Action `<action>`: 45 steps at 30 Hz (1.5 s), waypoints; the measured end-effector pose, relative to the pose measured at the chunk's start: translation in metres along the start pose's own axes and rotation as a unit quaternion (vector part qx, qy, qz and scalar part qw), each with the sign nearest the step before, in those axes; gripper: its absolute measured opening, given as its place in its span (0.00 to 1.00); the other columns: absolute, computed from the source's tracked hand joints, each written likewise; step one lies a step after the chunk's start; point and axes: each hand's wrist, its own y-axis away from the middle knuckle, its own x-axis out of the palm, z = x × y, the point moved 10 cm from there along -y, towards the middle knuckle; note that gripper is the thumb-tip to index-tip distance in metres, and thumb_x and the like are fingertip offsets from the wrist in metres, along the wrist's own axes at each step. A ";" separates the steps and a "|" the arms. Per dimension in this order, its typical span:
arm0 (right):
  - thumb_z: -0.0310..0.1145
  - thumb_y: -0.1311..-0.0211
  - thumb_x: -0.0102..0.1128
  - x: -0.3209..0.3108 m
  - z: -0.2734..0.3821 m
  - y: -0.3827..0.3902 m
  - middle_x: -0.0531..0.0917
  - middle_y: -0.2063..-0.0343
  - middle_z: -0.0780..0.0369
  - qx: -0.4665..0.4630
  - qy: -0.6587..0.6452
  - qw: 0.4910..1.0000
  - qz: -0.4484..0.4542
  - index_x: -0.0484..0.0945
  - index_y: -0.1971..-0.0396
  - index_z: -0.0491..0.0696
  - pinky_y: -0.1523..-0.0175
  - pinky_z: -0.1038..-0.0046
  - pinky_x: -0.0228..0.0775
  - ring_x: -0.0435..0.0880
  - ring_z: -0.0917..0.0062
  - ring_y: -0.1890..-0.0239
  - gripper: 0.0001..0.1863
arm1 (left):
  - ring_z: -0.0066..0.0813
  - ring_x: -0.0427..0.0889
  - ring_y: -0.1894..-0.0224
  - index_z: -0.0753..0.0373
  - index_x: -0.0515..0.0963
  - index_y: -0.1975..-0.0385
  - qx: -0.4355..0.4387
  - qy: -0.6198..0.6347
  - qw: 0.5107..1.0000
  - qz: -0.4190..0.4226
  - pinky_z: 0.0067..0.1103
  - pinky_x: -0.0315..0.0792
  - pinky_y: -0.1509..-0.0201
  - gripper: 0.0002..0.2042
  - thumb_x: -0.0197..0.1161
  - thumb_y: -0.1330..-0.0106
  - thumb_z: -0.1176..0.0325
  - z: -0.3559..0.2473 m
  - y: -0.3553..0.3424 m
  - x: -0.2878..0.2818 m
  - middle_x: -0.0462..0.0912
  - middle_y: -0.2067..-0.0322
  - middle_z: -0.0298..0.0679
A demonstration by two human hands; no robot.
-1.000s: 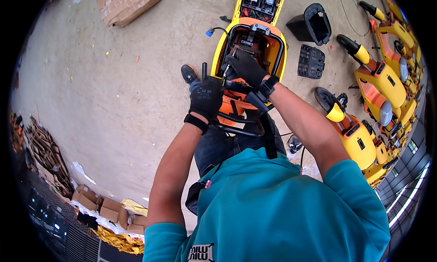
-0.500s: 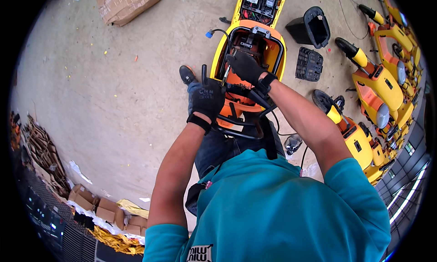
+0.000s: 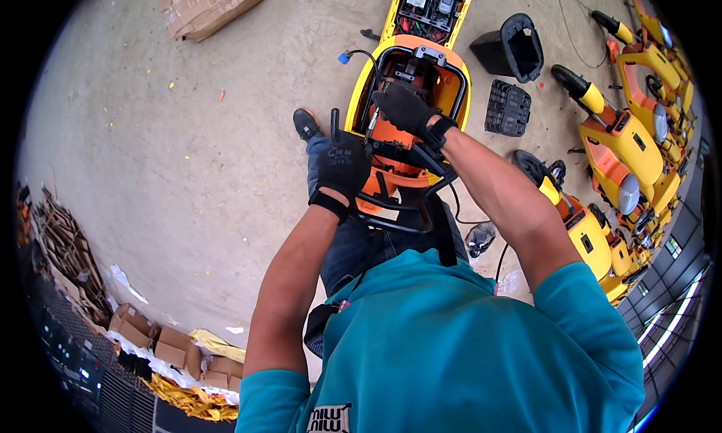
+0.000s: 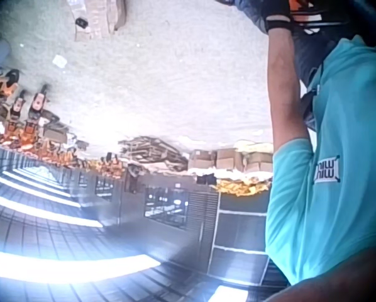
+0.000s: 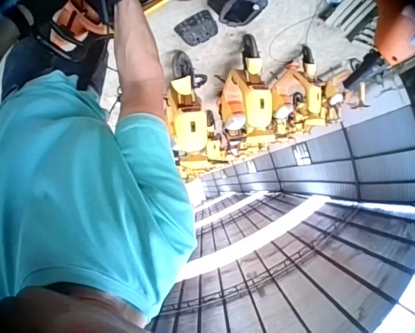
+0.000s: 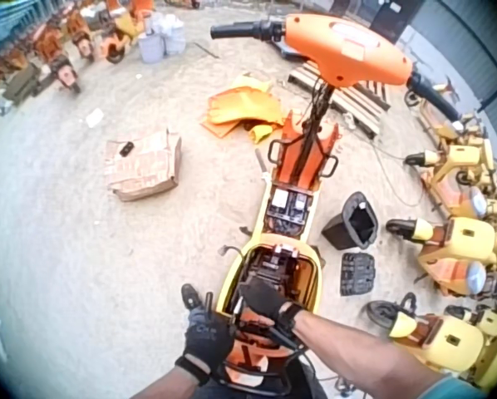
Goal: The person works on the interior components of a scooter, using a screwdriver to remove or tighten screws and handling wiring and internal housing parts by hand.
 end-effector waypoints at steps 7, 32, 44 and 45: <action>0.30 0.37 0.46 0.003 0.002 -0.004 0.75 0.79 0.49 -0.054 0.060 0.997 -0.020 0.71 0.76 0.41 0.70 0.59 0.68 0.78 0.56 0.75 0.10 | 0.44 0.83 0.74 0.62 0.74 0.67 0.001 0.017 1.000 -0.010 0.36 0.76 0.73 0.13 0.57 0.36 0.57 0.002 0.000 0.002 0.82 0.77 0.45; 0.34 0.48 0.52 0.089 0.068 -0.087 0.84 0.68 0.52 -0.107 0.157 0.967 0.168 0.83 0.69 0.41 0.59 0.62 0.75 0.84 0.60 0.62 0.15 | 0.52 0.80 0.63 0.62 0.79 0.63 0.023 0.064 0.996 -0.049 0.38 0.73 0.59 0.13 0.59 0.38 0.59 0.012 0.002 0.027 0.82 0.68 0.51; 0.40 0.44 0.56 0.092 0.093 -0.098 0.84 0.69 0.52 -0.125 0.083 0.978 0.147 0.81 0.69 0.43 0.58 0.59 0.71 0.82 0.57 0.64 0.15 | 0.52 0.82 0.67 0.58 0.78 0.62 -0.011 0.066 0.997 0.048 0.41 0.74 0.64 0.12 0.55 0.33 0.57 0.017 0.011 0.036 0.83 0.72 0.49; 0.42 0.44 0.55 0.050 0.094 -0.094 0.83 0.69 0.50 -0.138 -0.017 0.988 0.061 0.81 0.71 0.42 0.56 0.60 0.73 0.82 0.56 0.63 0.17 | 0.52 0.82 0.67 0.58 0.78 0.62 -0.039 0.077 0.995 0.053 0.40 0.74 0.64 0.13 0.55 0.33 0.56 0.019 0.012 0.034 0.82 0.73 0.49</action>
